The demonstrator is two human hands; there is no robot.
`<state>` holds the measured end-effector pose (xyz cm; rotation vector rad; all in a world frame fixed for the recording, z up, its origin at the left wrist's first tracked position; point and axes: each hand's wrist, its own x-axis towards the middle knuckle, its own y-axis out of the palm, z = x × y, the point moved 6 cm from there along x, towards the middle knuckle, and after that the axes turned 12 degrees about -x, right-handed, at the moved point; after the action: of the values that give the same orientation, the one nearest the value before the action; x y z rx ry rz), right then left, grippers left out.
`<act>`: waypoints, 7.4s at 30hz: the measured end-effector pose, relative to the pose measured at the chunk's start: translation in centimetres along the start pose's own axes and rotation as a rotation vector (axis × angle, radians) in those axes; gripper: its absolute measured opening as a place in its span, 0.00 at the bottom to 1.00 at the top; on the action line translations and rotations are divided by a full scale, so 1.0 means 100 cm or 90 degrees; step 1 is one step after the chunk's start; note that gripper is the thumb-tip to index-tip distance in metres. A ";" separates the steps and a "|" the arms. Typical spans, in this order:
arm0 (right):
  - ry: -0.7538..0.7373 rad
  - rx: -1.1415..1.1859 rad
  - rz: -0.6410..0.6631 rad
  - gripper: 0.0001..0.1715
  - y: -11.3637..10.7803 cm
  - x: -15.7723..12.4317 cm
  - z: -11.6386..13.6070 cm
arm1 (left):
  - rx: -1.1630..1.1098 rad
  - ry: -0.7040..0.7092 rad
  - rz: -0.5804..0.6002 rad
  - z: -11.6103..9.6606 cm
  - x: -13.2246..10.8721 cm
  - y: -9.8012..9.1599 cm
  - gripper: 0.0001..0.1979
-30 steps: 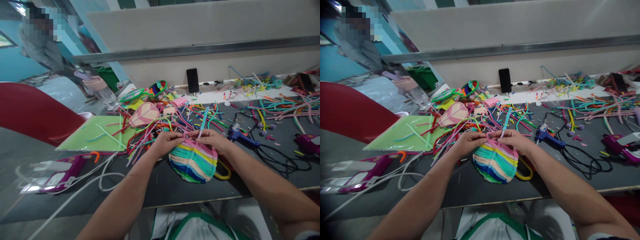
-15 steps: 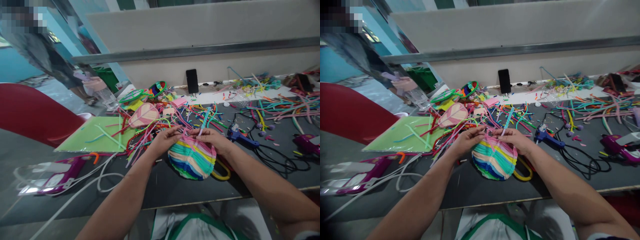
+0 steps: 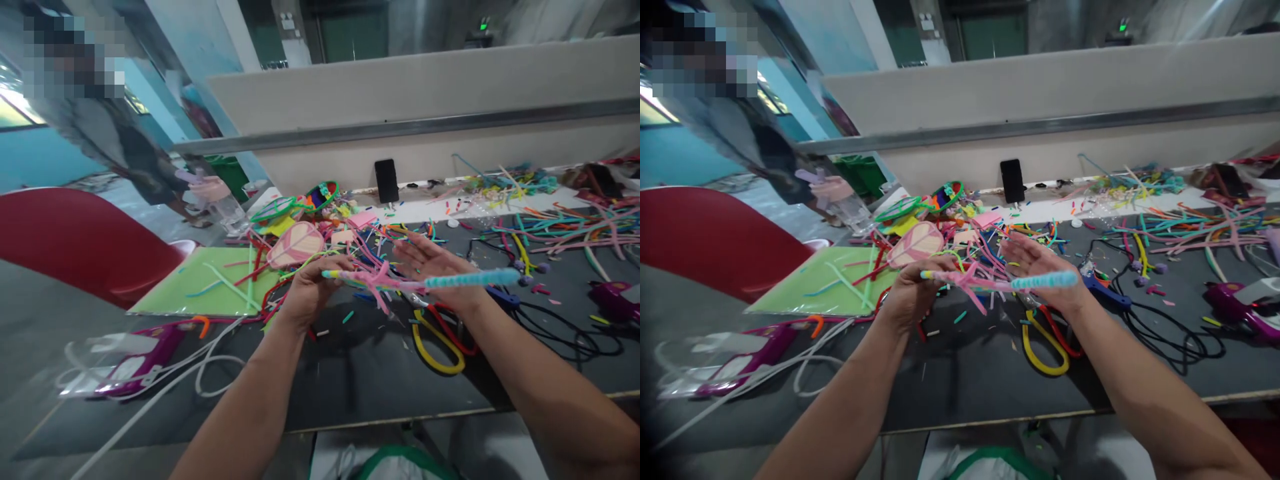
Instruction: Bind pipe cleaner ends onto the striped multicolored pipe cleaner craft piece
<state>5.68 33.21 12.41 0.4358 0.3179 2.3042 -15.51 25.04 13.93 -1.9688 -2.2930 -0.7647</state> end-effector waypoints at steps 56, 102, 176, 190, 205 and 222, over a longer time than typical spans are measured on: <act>0.111 -0.213 -0.017 0.50 -0.037 0.014 -0.041 | -0.127 -0.340 -0.036 0.083 -0.007 -0.003 0.24; 0.148 -0.119 -0.067 0.35 -0.041 0.012 -0.044 | -0.079 -0.400 -0.073 0.091 -0.011 -0.008 0.15; -0.148 -1.266 0.012 0.10 0.044 0.006 -0.055 | 0.109 -0.518 -0.012 0.098 -0.026 0.001 0.11; -0.340 -1.367 0.299 0.11 0.070 0.031 -0.049 | 0.010 -0.584 -0.020 0.102 -0.028 -0.002 0.07; -0.332 -1.011 0.069 0.10 0.035 0.038 -0.038 | -0.082 -0.405 -0.128 0.091 -0.014 -0.006 0.15; 0.090 -0.040 -0.148 0.26 0.049 -0.039 -0.039 | -0.081 -0.171 -0.007 0.048 -0.009 0.008 0.19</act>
<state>3.57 26.71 9.78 0.1929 0.3460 2.1143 -13.15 26.07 9.66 -2.2412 -2.4564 -0.6998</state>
